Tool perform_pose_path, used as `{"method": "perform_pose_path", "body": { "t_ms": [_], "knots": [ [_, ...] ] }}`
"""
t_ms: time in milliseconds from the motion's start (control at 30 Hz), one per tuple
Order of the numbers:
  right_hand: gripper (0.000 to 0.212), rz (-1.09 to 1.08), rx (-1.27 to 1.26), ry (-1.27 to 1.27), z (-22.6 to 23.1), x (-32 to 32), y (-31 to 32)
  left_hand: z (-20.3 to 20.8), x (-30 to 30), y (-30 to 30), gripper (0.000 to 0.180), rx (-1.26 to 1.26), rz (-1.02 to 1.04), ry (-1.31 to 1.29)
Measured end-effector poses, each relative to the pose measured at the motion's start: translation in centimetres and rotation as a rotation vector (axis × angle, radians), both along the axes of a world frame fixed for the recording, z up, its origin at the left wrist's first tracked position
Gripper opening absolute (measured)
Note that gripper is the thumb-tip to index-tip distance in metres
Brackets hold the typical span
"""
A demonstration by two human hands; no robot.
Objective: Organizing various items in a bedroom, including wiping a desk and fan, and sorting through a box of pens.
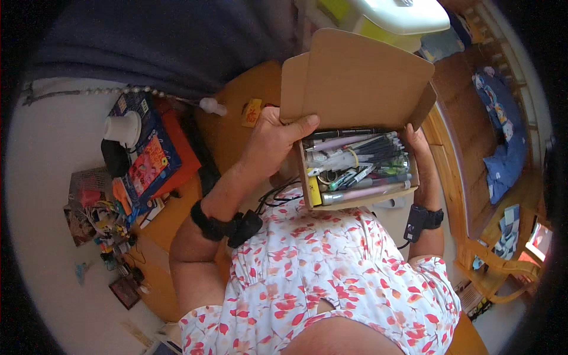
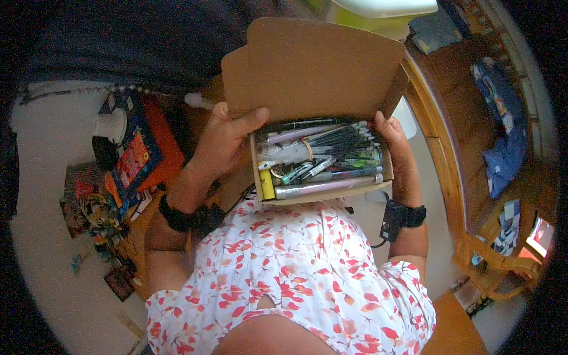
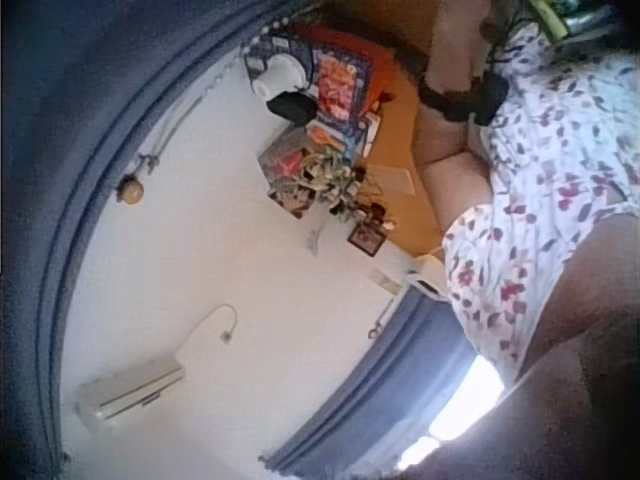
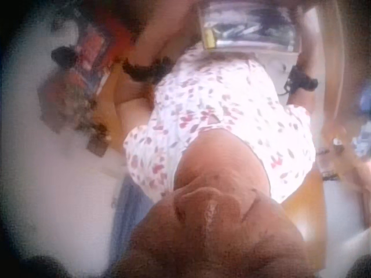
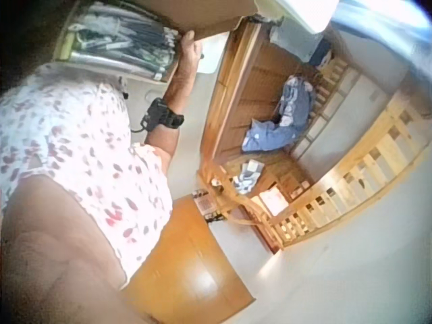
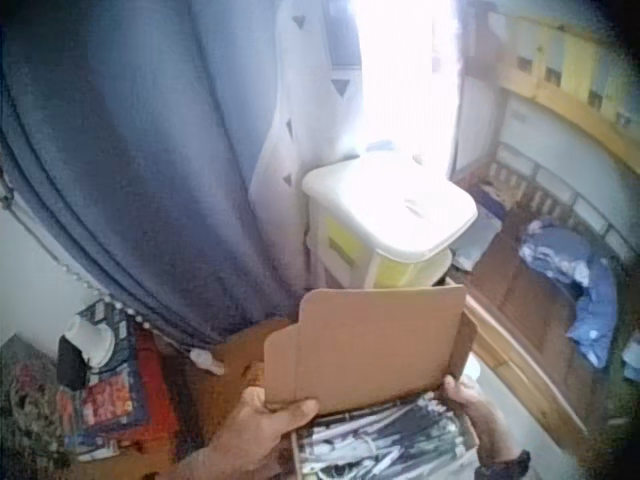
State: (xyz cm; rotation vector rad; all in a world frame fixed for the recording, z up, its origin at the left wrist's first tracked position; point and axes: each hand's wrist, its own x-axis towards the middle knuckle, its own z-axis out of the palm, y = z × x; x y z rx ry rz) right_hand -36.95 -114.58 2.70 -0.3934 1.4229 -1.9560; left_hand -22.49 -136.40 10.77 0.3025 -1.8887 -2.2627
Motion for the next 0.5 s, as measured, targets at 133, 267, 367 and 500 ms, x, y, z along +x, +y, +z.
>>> {"method": "perform_pose_path", "body": {
  "t_ms": [133,267,367,500],
  "knots": [
    [0.047,-0.114,0.063,0.018,-1.2,0.8,0.8,-0.2,-0.3,0.3,0.017,-0.133,-0.051,-0.001],
    [0.054,-0.173,0.189,0.065,-3.3,0.2,1.7,-1.4,-0.6,0.3,0.017,0.139,-0.066,-0.053],
    [0.049,-0.124,0.054,-0.166,-1.7,1.7,1.8,-1.6,-0.5,0.3,0.017,0.200,-0.067,-0.087],
    [0.047,-0.251,0.111,-0.195,-2.2,2.4,1.9,-1.9,-0.3,0.1,0.018,0.199,-0.096,-0.137]
  ]
}}
